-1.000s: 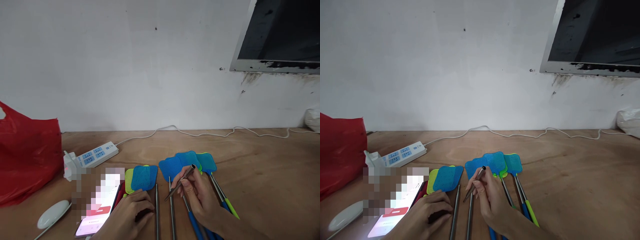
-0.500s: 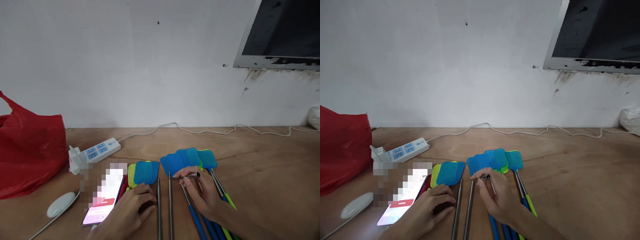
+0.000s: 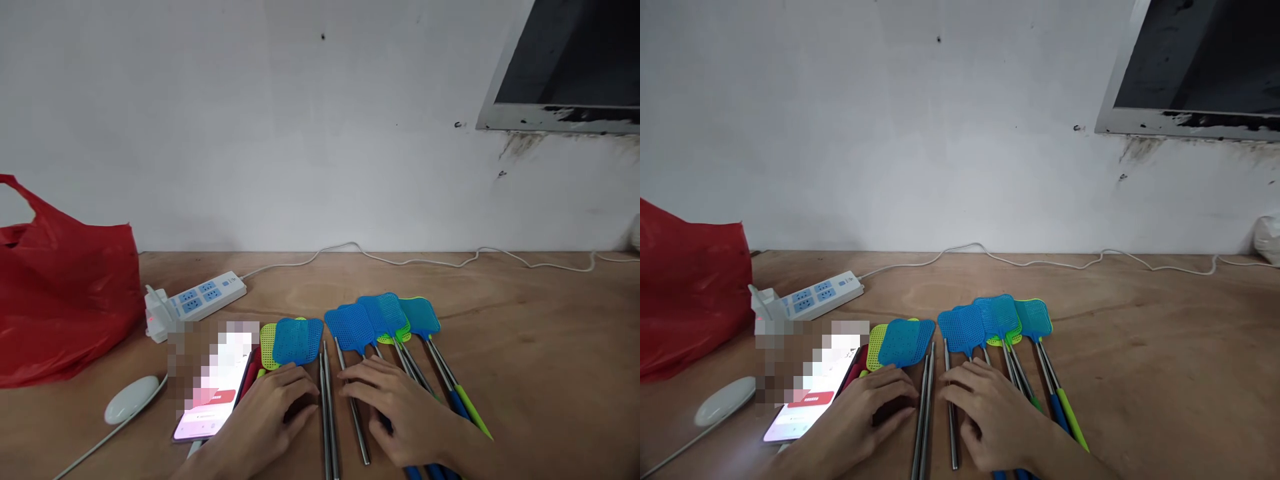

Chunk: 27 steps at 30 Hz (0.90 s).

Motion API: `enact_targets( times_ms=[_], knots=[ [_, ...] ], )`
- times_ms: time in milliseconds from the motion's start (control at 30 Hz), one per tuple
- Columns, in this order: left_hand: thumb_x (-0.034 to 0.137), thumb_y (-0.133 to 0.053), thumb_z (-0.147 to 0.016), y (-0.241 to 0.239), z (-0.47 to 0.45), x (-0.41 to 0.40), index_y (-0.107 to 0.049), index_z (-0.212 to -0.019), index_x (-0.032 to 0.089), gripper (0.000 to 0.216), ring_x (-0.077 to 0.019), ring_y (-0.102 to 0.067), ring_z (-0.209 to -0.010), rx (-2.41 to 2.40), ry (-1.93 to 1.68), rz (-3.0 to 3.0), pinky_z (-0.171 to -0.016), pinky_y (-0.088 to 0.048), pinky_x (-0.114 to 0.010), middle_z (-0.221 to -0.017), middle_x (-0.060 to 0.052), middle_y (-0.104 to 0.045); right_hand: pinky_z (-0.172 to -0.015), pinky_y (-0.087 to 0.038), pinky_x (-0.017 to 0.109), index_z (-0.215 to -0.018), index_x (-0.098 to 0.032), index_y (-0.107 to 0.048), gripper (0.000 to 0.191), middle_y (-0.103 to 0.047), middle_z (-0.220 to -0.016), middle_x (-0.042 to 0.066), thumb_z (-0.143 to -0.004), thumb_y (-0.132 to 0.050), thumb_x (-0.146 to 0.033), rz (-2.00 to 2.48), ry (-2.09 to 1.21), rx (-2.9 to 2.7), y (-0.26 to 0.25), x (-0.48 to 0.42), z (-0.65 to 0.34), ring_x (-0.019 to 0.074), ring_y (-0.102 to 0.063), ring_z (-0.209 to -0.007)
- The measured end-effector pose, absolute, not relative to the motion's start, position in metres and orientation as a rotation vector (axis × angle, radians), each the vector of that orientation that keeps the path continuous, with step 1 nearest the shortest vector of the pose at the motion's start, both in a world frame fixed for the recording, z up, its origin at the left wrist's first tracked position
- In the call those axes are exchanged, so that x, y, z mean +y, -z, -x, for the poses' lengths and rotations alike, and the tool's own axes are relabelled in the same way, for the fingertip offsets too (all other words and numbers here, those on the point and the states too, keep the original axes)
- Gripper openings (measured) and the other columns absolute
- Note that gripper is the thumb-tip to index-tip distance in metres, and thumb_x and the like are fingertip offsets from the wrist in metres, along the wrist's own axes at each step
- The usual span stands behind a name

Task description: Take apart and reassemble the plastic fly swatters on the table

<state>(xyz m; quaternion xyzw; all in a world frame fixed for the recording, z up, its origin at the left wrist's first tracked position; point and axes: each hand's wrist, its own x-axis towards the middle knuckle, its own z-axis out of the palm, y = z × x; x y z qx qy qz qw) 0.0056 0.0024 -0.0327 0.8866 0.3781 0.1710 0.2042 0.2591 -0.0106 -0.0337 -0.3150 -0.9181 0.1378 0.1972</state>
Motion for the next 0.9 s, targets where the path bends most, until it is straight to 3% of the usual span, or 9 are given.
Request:
enact_targets(
  times_ms=[300, 433, 633, 800, 900],
  knots=[
    [0.014, -0.057, -0.094, 0.038, -0.003, 0.003, -0.071, -0.104, 0.025, 0.02, -0.0216, -0.066, -0.096, 1.023, -0.501, -2.504, -0.088, -0.051, -0.035, -0.104, -0.002, -0.073, -0.109, -0.046, 0.037, -0.132, -0.012, -0.061, 0.054, -0.062, -0.139, 0.011, -0.079, -0.049, -0.006, 0.918, -0.505, -2.574, 0.03, -0.018, -0.257, 0.0229, -0.057, -0.126],
    [0.013, -0.058, -0.094, 0.039, -0.004, 0.003, -0.071, -0.111, 0.028, 0.026, -0.0218, -0.065, -0.098, 0.985, -0.514, -2.526, -0.089, -0.051, -0.036, -0.106, -0.001, -0.074, -0.114, -0.04, 0.042, -0.139, -0.013, -0.054, 0.059, -0.057, -0.144, 0.012, -0.082, -0.047, -0.005, 0.906, -0.444, -2.602, 0.027, -0.017, -0.257, 0.0235, -0.052, -0.132],
    [0.012, -0.058, -0.093, 0.037, -0.004, 0.003, -0.071, -0.113, 0.028, 0.029, -0.0218, -0.066, -0.096, 1.002, -0.528, -2.533, -0.088, -0.052, -0.036, -0.105, -0.001, -0.074, -0.118, -0.032, 0.049, -0.15, -0.019, -0.04, 0.081, -0.042, -0.156, 0.006, -0.072, -0.046, 0.0, 0.982, -0.472, -2.736, 0.022, -0.015, -0.257, 0.0249, -0.037, -0.143],
    [0.012, -0.057, -0.093, 0.035, -0.005, 0.002, -0.071, -0.114, 0.027, 0.029, -0.0225, -0.066, -0.098, 0.994, -0.535, -2.55, -0.089, -0.053, -0.037, -0.108, -0.003, -0.074, -0.117, -0.036, 0.044, -0.146, -0.013, -0.047, 0.073, -0.048, -0.152, 0.01, -0.074, -0.047, -0.001, 0.936, -0.499, -2.74, 0.022, -0.019, -0.255, 0.025, -0.044, -0.139],
    [0.013, -0.057, -0.093, 0.034, -0.005, 0.002, -0.071, -0.114, 0.028, 0.03, -0.0229, -0.066, -0.099, 0.989, -0.524, -2.557, -0.091, -0.053, -0.039, -0.11, -0.003, -0.073, -0.115, -0.04, 0.04, -0.143, -0.016, -0.052, 0.063, -0.053, -0.148, 0.008, -0.081, -0.049, -0.005, 0.884, -0.513, -2.666, 0.026, -0.023, -0.255, 0.0228, -0.052, -0.132]
  ],
)
